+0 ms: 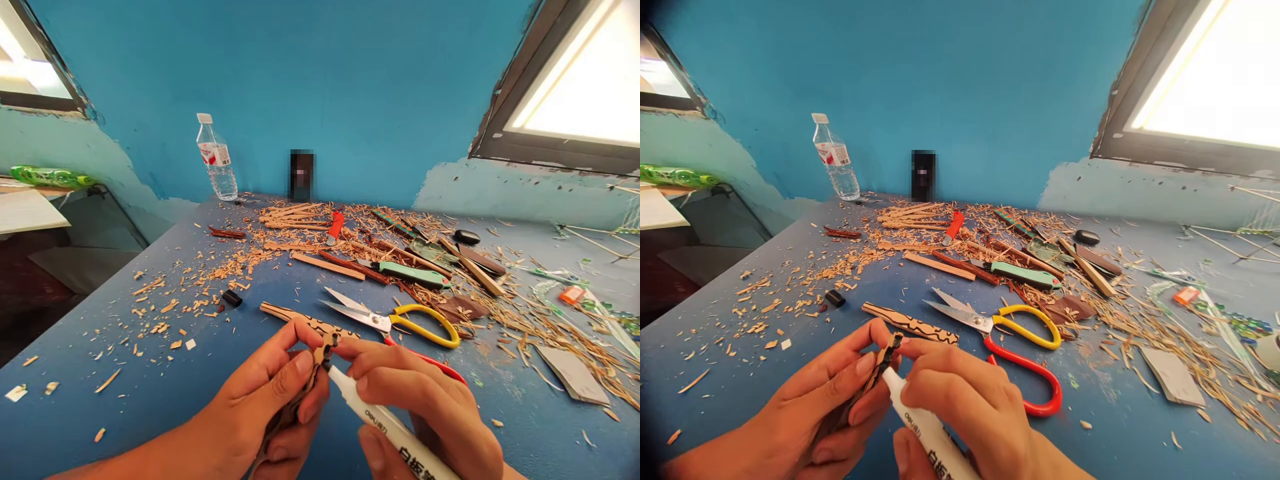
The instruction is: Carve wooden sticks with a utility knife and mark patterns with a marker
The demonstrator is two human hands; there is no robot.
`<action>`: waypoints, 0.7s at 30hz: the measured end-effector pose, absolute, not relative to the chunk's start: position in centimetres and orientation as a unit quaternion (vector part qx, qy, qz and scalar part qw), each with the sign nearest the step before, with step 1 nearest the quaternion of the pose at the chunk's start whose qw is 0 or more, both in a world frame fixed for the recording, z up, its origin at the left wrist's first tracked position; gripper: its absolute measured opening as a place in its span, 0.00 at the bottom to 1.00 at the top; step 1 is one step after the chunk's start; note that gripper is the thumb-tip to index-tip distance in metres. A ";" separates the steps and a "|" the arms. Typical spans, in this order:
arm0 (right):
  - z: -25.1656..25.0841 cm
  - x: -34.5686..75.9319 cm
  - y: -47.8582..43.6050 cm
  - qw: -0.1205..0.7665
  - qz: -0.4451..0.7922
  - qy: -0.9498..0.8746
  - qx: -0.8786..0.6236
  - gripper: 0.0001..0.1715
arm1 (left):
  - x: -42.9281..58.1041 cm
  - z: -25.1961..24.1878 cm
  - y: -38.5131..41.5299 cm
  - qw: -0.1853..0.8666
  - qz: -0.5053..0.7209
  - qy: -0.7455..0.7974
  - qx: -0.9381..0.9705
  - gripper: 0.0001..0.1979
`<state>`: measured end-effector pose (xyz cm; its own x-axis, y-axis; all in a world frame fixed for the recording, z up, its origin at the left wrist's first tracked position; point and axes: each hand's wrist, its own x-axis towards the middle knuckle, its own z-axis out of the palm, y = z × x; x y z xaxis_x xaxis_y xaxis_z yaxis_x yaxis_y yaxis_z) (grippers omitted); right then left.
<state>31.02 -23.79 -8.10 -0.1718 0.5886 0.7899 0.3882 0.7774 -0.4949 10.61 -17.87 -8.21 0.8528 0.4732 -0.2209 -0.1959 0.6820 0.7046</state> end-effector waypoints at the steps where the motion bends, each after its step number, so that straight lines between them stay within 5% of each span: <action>1: -8.3 31.1 -23.8 0.563 0.093 -0.757 -0.319 0.22 | 10.5 -8.5 -17.9 0.897 0.192 0.191 0.350 0.08; 8: -8.6 31.3 -24.8 0.589 0.102 -0.717 -0.360 0.14 | 10.9 -7.9 -17.9 0.883 0.200 0.221 0.363 0.13; 10: -7.6 31.6 -24.8 0.607 0.106 -0.693 -0.375 0.20 | 11.3 -7.3 -17.4 0.873 0.205 0.254 0.363 0.15; 15: -4.9 34.5 -23.8 0.505 0.068 -0.714 -0.481 0.08 | 11.3 -6.9 -16.7 0.858 0.156 0.306 0.382 0.18; 21: -6.1 37.8 -23.3 0.426 0.102 -0.753 -0.492 0.13 | 10.7 -7.8 -17.2 0.759 0.047 0.371 0.533 0.25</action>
<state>37.84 -23.27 -6.14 -0.1532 0.8272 0.5406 0.6543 0.4949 -0.5718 10.73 -17.24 -7.81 0.7207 0.4666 -0.5128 0.3232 0.4282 0.8439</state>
